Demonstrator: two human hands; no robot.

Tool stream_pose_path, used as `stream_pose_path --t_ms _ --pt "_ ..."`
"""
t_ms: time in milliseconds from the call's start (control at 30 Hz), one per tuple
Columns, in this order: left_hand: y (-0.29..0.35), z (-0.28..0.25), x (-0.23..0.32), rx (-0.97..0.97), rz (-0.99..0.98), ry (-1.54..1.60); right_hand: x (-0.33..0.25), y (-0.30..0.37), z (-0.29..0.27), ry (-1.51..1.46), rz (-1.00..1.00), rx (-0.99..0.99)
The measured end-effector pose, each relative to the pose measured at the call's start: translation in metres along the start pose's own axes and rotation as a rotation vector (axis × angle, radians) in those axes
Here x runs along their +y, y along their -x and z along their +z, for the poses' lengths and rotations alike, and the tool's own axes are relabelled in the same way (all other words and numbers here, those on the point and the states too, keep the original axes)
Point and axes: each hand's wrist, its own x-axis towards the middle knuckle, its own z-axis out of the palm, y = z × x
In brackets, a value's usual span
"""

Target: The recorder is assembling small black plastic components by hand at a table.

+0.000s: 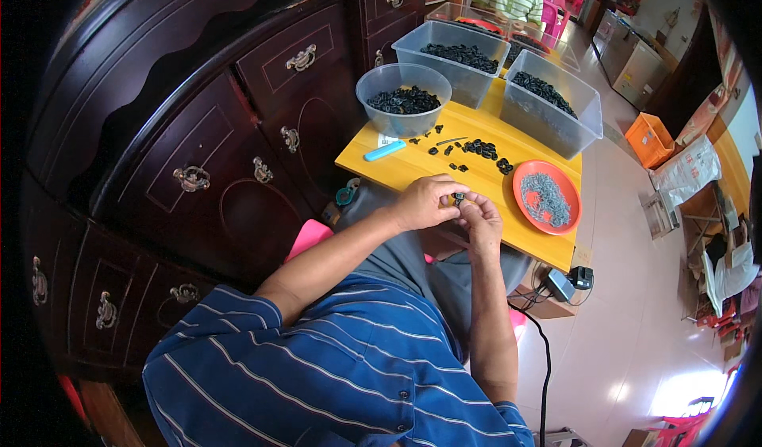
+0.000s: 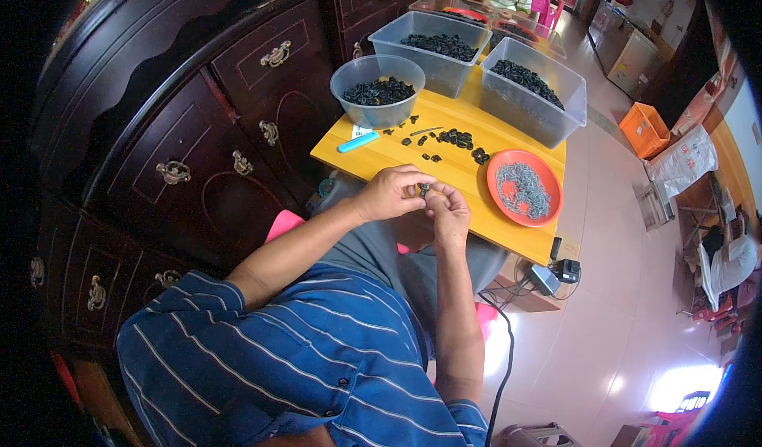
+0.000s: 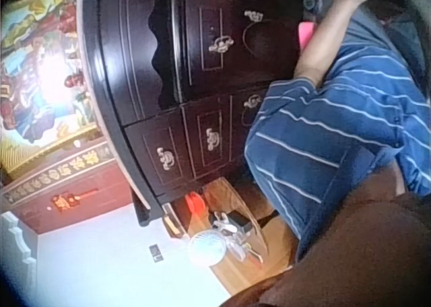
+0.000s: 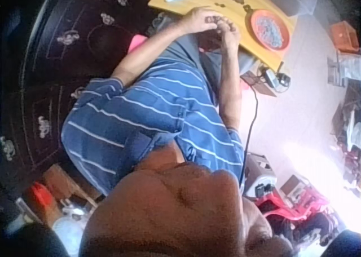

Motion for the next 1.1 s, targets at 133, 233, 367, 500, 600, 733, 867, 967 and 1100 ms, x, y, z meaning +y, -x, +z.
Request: stream_pose_path --t_ms 133,233,367,500,600,733,867,967,1100 --pt "0.001 0.004 -0.001 0.019 -0.006 -0.007 0.004 -0.001 0.001 -0.035 -0.008 0.042" --pt "0.001 0.005 0.003 0.038 -0.015 -0.067 0.003 0.0 0.001 -0.043 -0.015 0.061" --pt "0.0 0.005 0.004 0.054 0.001 -0.073 0.001 0.0 0.002 -0.037 -0.028 0.068" --pt "-0.003 0.007 0.005 0.044 -0.011 -0.089 0.006 -0.002 -0.004 -0.007 -0.054 0.067" --pt "-0.001 0.008 -0.003 0.082 0.035 -0.109 0.001 0.002 0.004 -0.03 -0.067 0.058" --pt "-0.001 0.007 0.0 0.059 0.004 -0.108 -0.004 0.004 0.005 -0.011 -0.052 0.068" --pt "-0.002 0.005 -0.002 0.046 0.068 -0.112 -0.002 0.004 0.004 0.011 -0.094 0.031" --pt "-0.002 0.005 0.0 0.036 0.055 -0.104 -0.003 0.005 0.006 0.044 -0.098 0.042" --pt "-0.002 0.006 0.002 0.02 -0.026 -0.066 -0.004 0.005 0.006 0.028 -0.095 0.043"
